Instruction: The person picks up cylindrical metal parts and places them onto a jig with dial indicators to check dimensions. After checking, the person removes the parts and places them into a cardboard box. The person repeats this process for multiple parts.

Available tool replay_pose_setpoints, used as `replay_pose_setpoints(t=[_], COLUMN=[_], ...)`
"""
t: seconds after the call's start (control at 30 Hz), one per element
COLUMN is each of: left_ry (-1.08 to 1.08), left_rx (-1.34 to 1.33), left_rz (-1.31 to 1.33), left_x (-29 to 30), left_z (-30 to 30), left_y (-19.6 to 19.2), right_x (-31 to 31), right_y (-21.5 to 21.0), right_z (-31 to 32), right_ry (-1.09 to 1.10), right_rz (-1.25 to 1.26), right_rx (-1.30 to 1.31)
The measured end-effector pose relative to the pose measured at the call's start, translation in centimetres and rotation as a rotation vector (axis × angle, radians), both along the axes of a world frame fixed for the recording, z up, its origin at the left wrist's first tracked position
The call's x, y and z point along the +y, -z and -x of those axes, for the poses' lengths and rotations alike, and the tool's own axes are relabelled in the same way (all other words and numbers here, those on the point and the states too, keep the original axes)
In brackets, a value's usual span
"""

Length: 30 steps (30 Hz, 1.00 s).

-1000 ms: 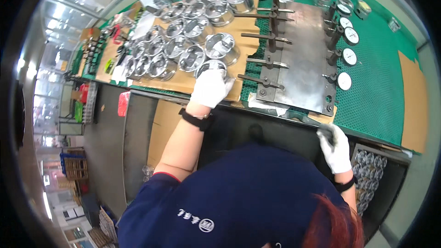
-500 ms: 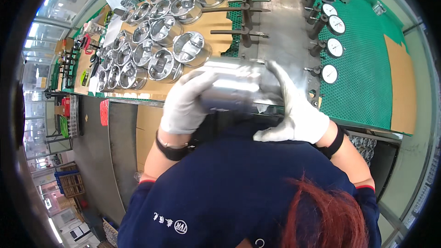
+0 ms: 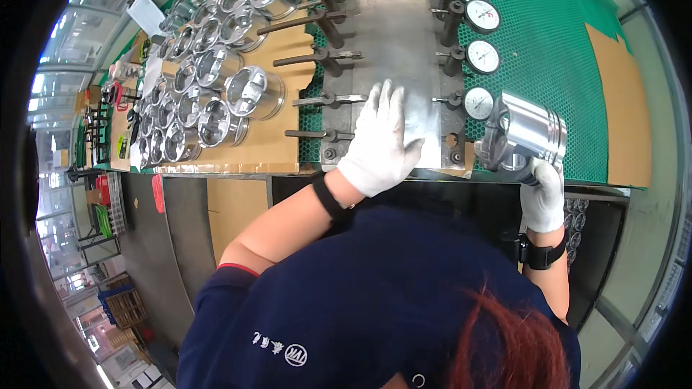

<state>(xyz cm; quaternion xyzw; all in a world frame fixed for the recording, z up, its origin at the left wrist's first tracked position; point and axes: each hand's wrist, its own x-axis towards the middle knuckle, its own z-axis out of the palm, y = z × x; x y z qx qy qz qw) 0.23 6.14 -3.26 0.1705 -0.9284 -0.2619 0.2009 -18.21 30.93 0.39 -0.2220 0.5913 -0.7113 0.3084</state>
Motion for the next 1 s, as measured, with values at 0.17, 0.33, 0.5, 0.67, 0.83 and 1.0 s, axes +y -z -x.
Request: replay_pose_setpoints(t=[0.17, 0.33, 0.5, 0.67, 0.83, 1.0], left_ry=[-0.079, 0.458, 0.752, 0.081, 0.122, 0.168], left_rx=[-0.003, -0.054, -0.194, 0.072, 0.176, 0.087], left_rz=[0.121, 0.026, -0.493, -0.950, -0.318, -0.033], left_x=[0.0, 0.2, -1.0, -5.1, -6.1, -3.9], left_z=[3.6, -0.8, -4.1, -8.1, -8.6, -6.3], left_y=[1.0, -0.5, -2.6, -5.4, -6.9, -6.9], right_x=[2.6, 1.2, -4.1, -9.9, -14.2, -16.1], right_y=[1.1, 1.3, -1.8, -4.6, -4.5, -3.8], right_z=[-0.3, -0.8, -2.9, -4.7, -6.9, -8.2], right_ry=[0.011, -0.016, 0.005, -0.149, -0.263, -0.265], right_rz=[0.092, 0.004, -0.003, -0.378, -0.398, -0.416], right_rx=[-0.161, -0.083, 0.016, 0.737, 1.250, 1.294])
